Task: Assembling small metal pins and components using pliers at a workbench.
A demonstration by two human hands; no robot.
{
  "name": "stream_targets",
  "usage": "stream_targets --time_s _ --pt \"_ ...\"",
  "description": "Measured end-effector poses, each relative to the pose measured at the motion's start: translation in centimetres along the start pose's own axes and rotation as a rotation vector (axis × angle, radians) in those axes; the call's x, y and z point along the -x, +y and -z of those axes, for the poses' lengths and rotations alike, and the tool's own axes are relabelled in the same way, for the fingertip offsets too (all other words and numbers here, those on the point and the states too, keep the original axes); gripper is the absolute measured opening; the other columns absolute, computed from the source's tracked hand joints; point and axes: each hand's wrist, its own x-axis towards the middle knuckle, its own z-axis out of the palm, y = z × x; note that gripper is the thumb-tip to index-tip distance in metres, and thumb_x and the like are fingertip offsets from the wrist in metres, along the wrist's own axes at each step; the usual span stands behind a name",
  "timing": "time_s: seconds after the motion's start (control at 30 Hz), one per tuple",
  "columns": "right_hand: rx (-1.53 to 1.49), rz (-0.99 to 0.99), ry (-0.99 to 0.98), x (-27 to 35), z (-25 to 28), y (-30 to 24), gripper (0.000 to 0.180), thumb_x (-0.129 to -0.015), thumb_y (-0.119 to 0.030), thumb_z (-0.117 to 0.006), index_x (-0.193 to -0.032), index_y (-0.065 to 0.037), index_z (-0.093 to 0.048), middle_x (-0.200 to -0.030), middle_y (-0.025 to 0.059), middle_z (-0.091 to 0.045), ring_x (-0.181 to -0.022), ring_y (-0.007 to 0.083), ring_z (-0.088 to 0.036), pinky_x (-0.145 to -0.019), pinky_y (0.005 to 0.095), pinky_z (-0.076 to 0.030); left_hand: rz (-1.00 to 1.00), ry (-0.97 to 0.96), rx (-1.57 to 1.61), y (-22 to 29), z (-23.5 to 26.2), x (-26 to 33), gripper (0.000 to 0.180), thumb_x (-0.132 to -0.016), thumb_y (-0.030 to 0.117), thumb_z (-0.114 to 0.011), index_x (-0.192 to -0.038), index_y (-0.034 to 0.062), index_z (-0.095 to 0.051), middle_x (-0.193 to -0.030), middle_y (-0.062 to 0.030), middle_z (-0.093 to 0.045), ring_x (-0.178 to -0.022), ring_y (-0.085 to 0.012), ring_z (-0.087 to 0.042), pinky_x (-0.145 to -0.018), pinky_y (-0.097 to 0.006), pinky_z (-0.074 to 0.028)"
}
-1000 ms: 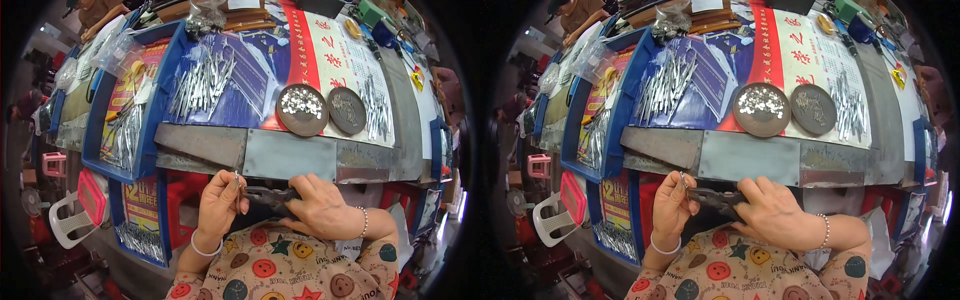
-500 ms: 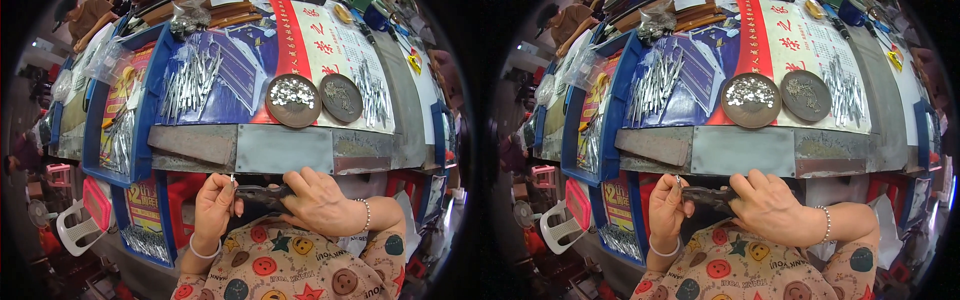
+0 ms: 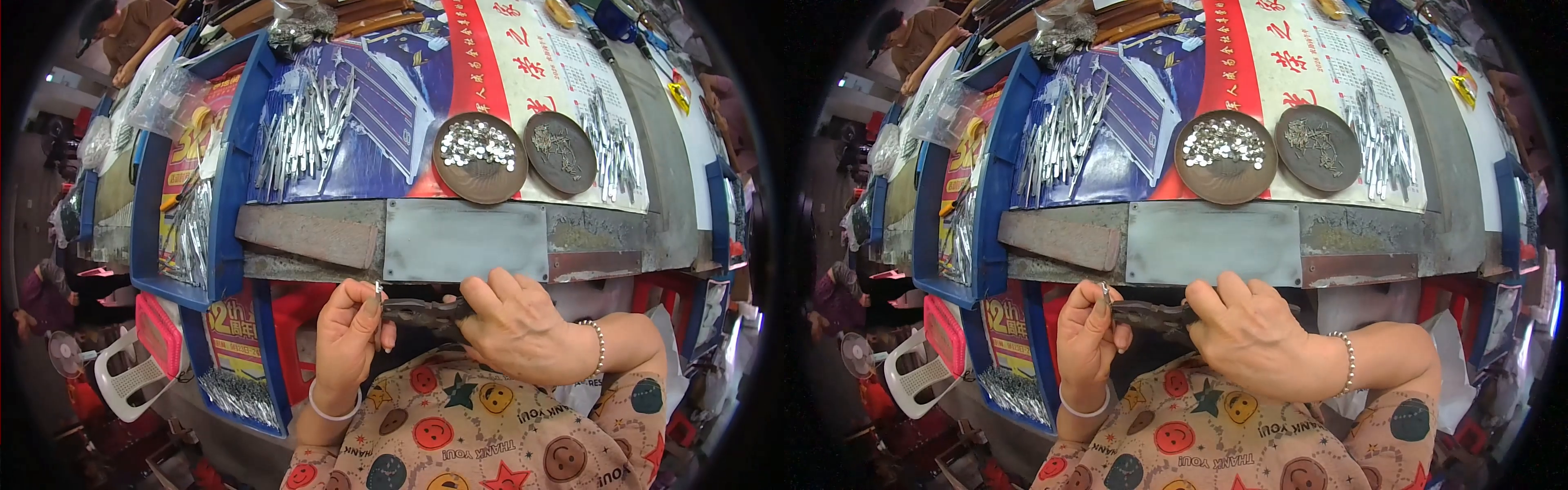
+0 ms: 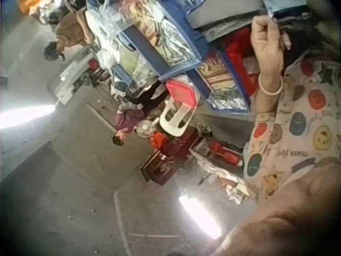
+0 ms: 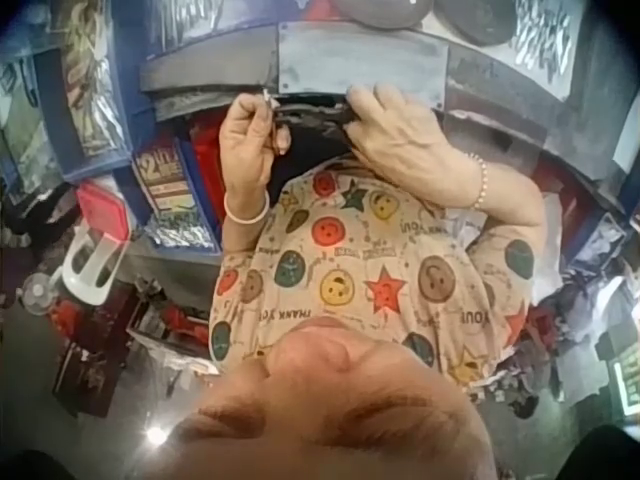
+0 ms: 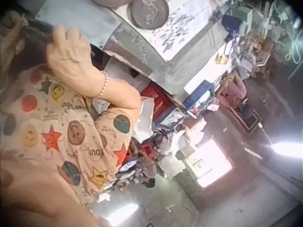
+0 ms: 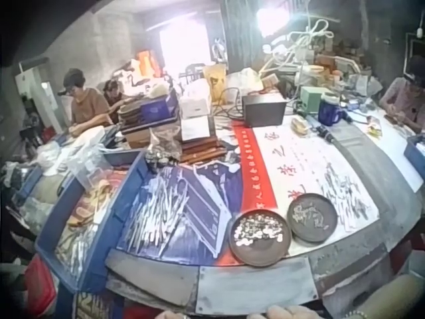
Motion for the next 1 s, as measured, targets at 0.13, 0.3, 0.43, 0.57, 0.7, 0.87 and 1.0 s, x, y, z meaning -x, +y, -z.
stream_targets --time_s 0.13,0.3,0.43,0.57,0.7,0.87,1.0 --pt "-0.005 -0.024 -0.053 -0.2 0.2 -0.3 0.012 -0.066 -0.019 -0.067 -0.065 -0.008 -0.063 -0.086 0.0070 -0.045 -0.075 0.0205 -0.050 -0.058 0.0295 -0.043 -0.042 0.010 -0.044 -0.1 -0.2 -0.1 0.008 -0.098 0.007 -0.055 -0.093 0.0018 -0.053 -0.092 -0.0041 -0.056 -0.058 -0.0090 -0.050 -0.053 -0.023 -0.045" --pt "-1.140 -0.177 -0.576 -1.0 -0.1 2.4 0.034 -0.080 -0.032 -0.073 -0.082 0.001 -0.067 -0.093 0.0142 -0.049 -0.078 0.0257 -0.056 -0.066 0.0363 -0.048 -0.111 0.035 -0.193 -0.3 0.1 -0.1 0.009 -0.098 0.008 -0.056 -0.093 0.0016 -0.054 -0.085 -0.0041 -0.055 -0.058 -0.0083 -0.050 -0.052 -0.022 -0.042" --pt "-0.650 -0.108 -0.416 -0.7 1.2 1.3 0.039 -0.082 -0.037 -0.072 -0.089 0.002 -0.067 -0.097 0.0179 -0.051 -0.077 0.0289 -0.058 -0.069 0.0352 -0.050 -0.099 0.040 -0.172 -0.3 0.1 -0.2 0.010 -0.098 0.010 -0.057 -0.095 0.0020 -0.053 -0.082 -0.0036 -0.055 -0.058 -0.0083 -0.050 -0.051 -0.021 -0.041" --pt "-0.307 -0.032 -0.096 0.1 -0.2 0.3 0.032 -0.075 -0.031 -0.075 -0.079 -0.001 -0.065 -0.091 0.0137 -0.045 -0.082 0.0276 -0.053 -0.064 0.0365 -0.048 -0.020 0.044 -0.055 -0.2 0.2 0.0 0.010 -0.099 0.012 -0.056 -0.097 0.0029 -0.053 -0.082 -0.0027 -0.055 -0.057 -0.0081 -0.049 -0.051 -0.022 -0.041" --pt "-0.220 -0.018 -0.040 0.0 -0.7 0.0 0.027 -0.071 -0.029 -0.075 -0.074 -0.004 -0.064 -0.089 0.0111 -0.044 -0.080 0.0245 -0.051 -0.062 0.0335 -0.047 -0.001 0.021 -0.028 -0.5 0.4 0.2 0.009 -0.099 0.011 -0.055 -0.097 0.0029 -0.053 -0.082 -0.0019 -0.055 -0.057 -0.0077 -0.048 -0.051 -0.022 -0.042" --pt "-0.165 -0.013 -0.015 0.1 -0.8 0.1 0.020 -0.066 -0.022 -0.073 -0.067 -0.006 -0.062 -0.087 0.0090 -0.043 -0.079 0.0225 -0.050 -0.059 0.0292 -0.044 -0.005 0.004 -0.042 -0.5 0.4 0.3 0.007 -0.100 0.010 -0.053 -0.097 0.0030 -0.053 -0.083 -0.0014 -0.054 -0.057 -0.0074 -0.047 -0.052 -0.023 -0.042" --pt "-0.101 0.001 -0.036 0.0 -0.9 0.0 0.015 -0.061 -0.018 -0.070 -0.065 -0.006 -0.062 -0.086 0.0091 -0.044 -0.078 0.0226 -0.050 -0.057 0.0287 -0.043 -0.026 0.012 -0.053 -0.6 0.3 0.3 0.007 -0.099 0.008 -0.054 -0.095 0.0024 -0.053 -0.087 -0.0029 -0.054 -0.057 -0.0076 -0.047 -0.053 -0.023 -0.043"
